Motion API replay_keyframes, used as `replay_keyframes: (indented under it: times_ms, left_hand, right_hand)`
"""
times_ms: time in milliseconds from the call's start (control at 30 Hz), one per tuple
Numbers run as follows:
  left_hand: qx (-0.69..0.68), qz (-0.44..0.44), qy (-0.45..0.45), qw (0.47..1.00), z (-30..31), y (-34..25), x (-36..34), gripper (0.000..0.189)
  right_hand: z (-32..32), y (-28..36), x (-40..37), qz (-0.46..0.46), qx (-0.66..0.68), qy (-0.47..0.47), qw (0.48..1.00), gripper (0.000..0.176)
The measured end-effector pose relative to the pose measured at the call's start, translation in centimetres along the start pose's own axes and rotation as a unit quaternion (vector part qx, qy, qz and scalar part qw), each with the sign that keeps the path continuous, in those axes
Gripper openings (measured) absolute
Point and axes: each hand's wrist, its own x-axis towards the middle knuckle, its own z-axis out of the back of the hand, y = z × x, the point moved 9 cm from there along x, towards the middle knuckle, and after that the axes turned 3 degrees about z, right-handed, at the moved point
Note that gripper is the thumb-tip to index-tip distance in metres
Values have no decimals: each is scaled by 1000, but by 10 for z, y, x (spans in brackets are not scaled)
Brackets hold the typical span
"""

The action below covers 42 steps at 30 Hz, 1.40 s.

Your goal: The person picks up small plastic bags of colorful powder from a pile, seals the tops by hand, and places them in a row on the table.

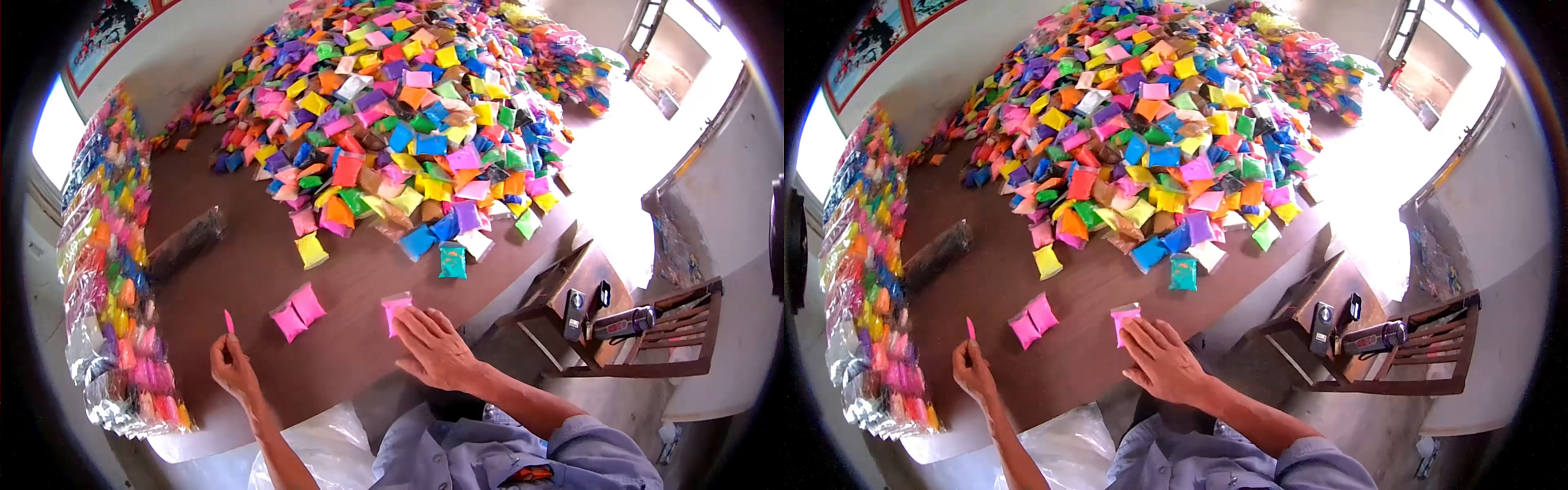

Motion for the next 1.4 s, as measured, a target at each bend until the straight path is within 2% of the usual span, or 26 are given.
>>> replay_keyframes:
  times_ms: [133,167,200,233,333,400,500,800,933,1000,1100,1200,1333,1400]
  left_hand:
    - [3,-44,-15,999,-18,-12,31,19]
    - [13,-99,-27,995,-23,-19,37,20]
    - [24,-152,-42,987,-27,-24,40,21]
    - [22,-149,-41,988,-33,-19,45,21]
    - [29,-99,-31,994,-49,1,55,22]
    - [-17,-19,-3,1000,-55,16,62,22]
    - [-44,13,-7,999,-50,13,63,22]
    - [-77,51,28,995,-55,10,65,23]
    - [-82,25,34,996,-54,6,65,23]
    - [-88,69,43,993,-57,6,63,24]
    - [-95,45,28,994,-60,24,67,25]
    - [-77,57,46,994,-60,23,69,24]
    - [-118,51,65,990,-62,29,71,24]
    - [-108,73,57,990,-61,33,71,23]
  right_hand:
    - [2,-2,5,0,21,-32,999,65]
    - [2,-5,8,-3,16,-32,999,65]
    - [4,-7,11,1,30,-46,998,58]
    - [4,-9,13,4,46,-58,997,51]
    - [6,-12,28,14,56,-105,993,45]
    - [0,-13,43,19,70,-111,991,44]
    - [-13,-12,70,37,94,-116,988,42]
    - [-25,3,117,63,97,-123,986,40]
    - [-25,9,125,75,90,-134,984,38]
    - [-30,11,128,83,109,-138,981,38]
    - [-43,7,130,87,104,-122,983,37]
    - [-32,9,125,66,122,-163,977,43]
    - [0,-7,102,35,94,-218,971,42]
    - [37,-43,68,-72,33,-290,954,35]
